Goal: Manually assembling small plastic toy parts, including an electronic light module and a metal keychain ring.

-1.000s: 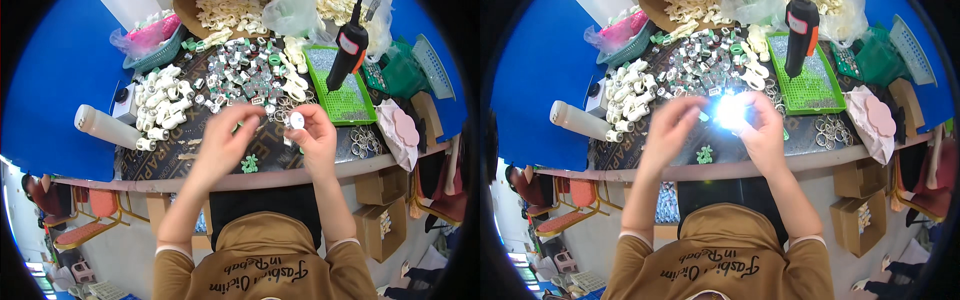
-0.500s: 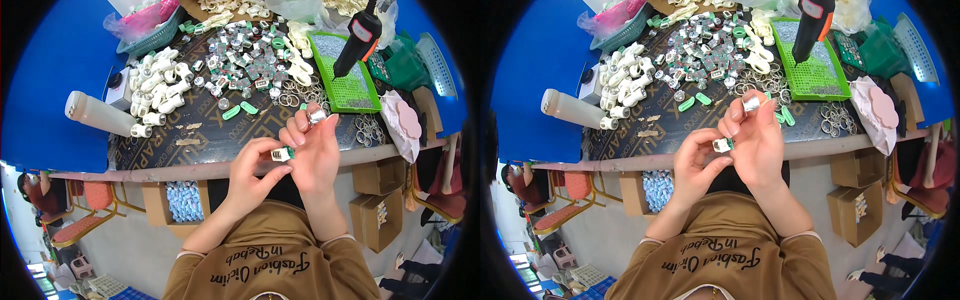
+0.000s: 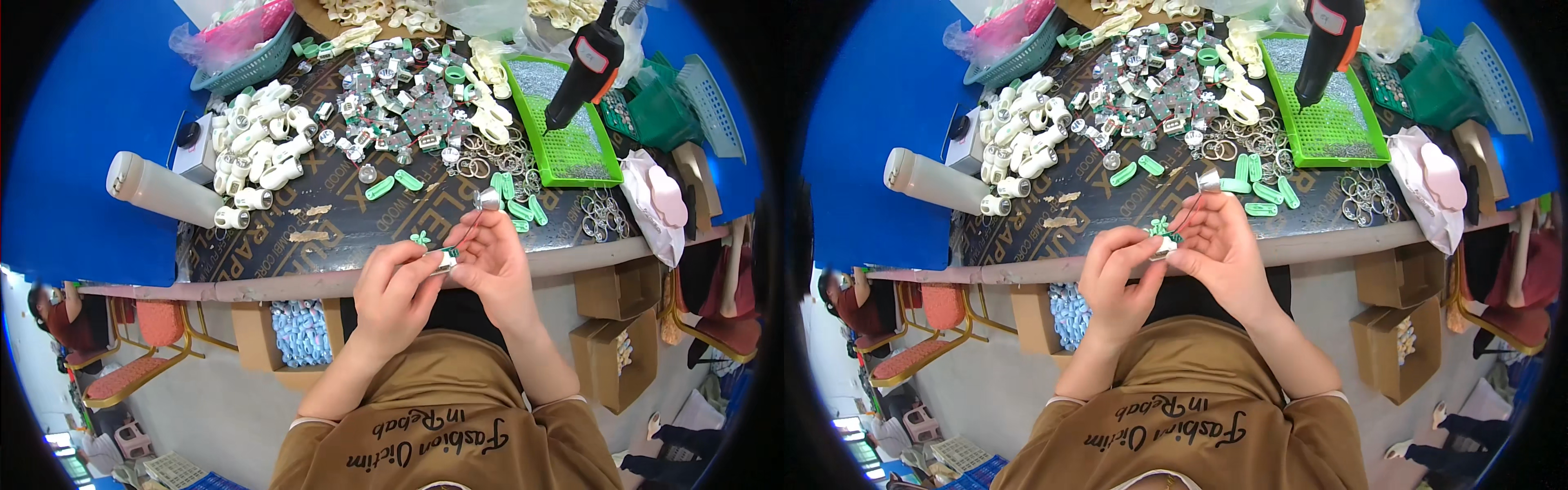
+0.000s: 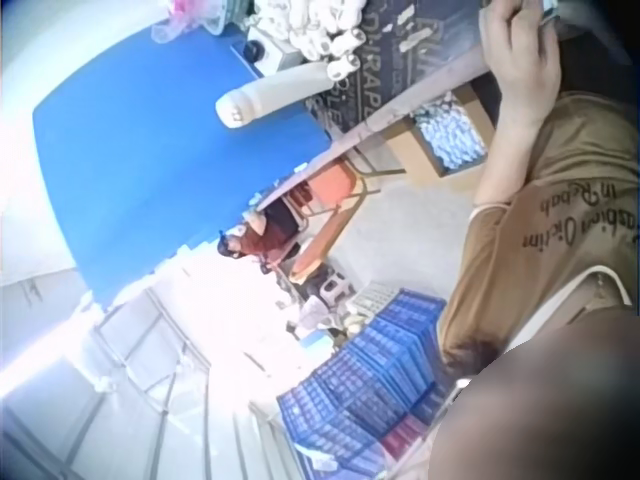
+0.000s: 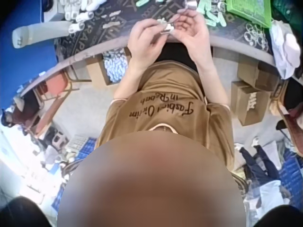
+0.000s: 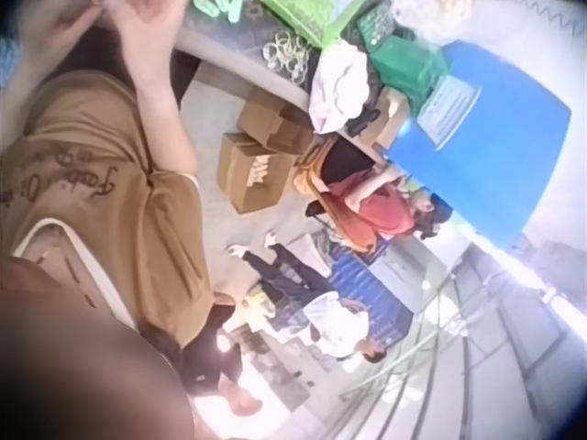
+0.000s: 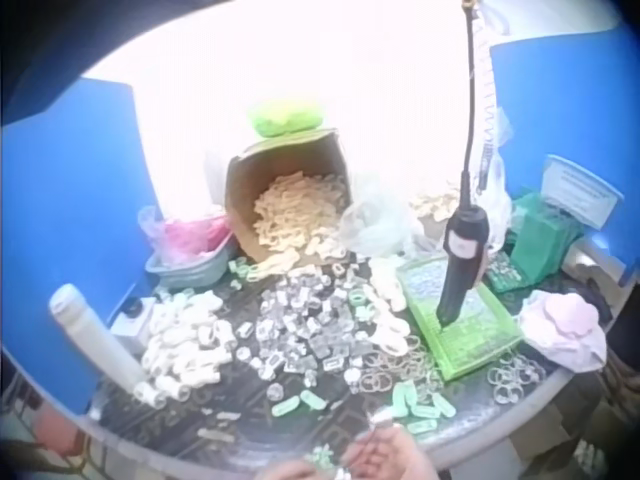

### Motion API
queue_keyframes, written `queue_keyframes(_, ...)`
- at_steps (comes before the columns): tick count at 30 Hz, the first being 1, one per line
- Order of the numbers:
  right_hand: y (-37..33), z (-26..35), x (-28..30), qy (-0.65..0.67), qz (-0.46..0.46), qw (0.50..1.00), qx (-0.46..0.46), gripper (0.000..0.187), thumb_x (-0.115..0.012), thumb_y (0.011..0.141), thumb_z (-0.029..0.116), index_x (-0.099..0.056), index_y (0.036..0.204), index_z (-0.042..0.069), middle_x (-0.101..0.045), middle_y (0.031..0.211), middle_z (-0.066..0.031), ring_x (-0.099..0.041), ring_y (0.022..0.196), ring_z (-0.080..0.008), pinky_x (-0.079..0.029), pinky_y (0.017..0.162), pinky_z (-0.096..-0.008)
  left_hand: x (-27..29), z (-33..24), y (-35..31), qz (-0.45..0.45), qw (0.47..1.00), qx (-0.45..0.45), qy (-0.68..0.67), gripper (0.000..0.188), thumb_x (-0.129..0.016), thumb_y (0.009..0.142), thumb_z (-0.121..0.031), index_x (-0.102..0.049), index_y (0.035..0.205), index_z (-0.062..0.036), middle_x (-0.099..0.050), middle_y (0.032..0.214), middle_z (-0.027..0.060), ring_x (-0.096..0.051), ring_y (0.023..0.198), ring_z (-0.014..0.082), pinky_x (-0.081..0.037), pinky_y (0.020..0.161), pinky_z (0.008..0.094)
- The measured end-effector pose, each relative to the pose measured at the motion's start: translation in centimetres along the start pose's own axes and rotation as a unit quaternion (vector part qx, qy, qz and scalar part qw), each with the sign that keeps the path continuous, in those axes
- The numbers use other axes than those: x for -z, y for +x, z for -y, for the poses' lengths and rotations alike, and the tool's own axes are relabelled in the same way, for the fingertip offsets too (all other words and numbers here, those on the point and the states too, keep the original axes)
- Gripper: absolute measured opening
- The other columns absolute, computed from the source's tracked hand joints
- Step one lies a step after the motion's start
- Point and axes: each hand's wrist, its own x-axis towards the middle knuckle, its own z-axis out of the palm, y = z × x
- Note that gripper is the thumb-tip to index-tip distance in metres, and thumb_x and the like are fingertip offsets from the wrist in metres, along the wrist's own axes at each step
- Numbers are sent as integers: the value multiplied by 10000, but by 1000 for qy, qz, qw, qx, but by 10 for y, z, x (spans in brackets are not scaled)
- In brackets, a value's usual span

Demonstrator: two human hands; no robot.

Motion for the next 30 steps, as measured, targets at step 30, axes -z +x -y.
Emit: queue_keyframes(30, 0, -18, 1, -69, -15, 997, 43, 468, -609, 787, -51, -348, 1171, 7, -521, 1002, -80, -544, 921, -131, -460, 836, -261, 2, 0, -2, 31, 998, 15, 58, 303, -732, 602, 26, -628, 876, -51, -563, 866, 92, -555, 718, 229, -454, 595, 300)
